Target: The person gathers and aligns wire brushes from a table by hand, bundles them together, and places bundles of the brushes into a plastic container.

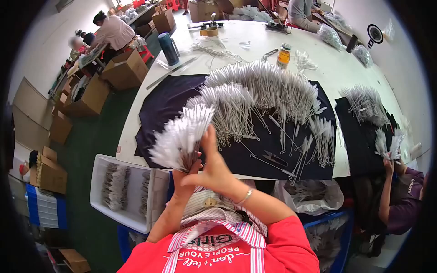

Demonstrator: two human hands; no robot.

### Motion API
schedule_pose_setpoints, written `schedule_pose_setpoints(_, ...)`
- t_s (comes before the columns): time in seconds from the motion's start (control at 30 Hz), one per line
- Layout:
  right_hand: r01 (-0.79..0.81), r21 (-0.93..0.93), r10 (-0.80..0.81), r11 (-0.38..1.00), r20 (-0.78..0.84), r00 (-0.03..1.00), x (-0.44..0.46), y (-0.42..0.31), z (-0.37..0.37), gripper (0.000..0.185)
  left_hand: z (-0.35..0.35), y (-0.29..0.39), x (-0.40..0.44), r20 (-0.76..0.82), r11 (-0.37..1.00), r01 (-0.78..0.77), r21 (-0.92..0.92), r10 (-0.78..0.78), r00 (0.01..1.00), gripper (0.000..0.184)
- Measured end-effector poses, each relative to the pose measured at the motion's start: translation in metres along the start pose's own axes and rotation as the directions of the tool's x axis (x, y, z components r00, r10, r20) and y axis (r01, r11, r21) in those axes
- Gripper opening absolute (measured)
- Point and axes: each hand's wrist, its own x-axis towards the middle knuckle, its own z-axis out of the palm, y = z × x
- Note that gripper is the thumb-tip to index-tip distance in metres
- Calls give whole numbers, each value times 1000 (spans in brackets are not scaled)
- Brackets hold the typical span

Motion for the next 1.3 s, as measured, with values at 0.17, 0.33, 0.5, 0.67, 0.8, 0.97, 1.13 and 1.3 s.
schedule_pose_setpoints(0.17, -188, 322, 319, 928, -425, 847, 18, 8, 63, 37, -3, 15, 2, 80, 651, -347, 675, 403, 912, 45)
schedule_pose_setpoints(0.33, -326, 434, 445, 840, -209, 871, 36, 24, 38, 32, -13, 51, 4, 89, 903, -112, 414, 82, 993, 58)
schedule_pose_setpoints(0.5, -573, 649, 457, 501, 364, 812, 51, 14, 26, 45, -47, 79, 13, 604, 602, 795, -78, -606, 518, 57)
schedule_pose_setpoints(0.67, -691, 626, 415, 362, 556, 720, 52, 13, 24, 56, -34, 82, 6, 507, 645, 763, -41, -645, 572, 34)
schedule_pose_setpoints(0.8, -655, 670, 426, 351, 509, 748, 52, 11, 25, 58, -32, 79, 2, 427, 716, 697, -47, -616, 662, 28)
schedule_pose_setpoints(0.97, -504, 637, 426, 584, 288, 858, 48, 13, 28, 48, -35, 76, 2, 309, 829, 554, -74, -509, 803, 23)
schedule_pose_setpoints(1.13, -475, 584, 474, 658, 169, 864, 44, 22, 26, 32, -37, 77, 4, 351, 844, 527, -104, -465, 813, 21)
schedule_pose_setpoints(1.3, -522, 616, 524, 589, 201, 828, 40, 27, 17, 33, -34, 80, 5, 324, 848, 521, -100, -467, 823, 20)
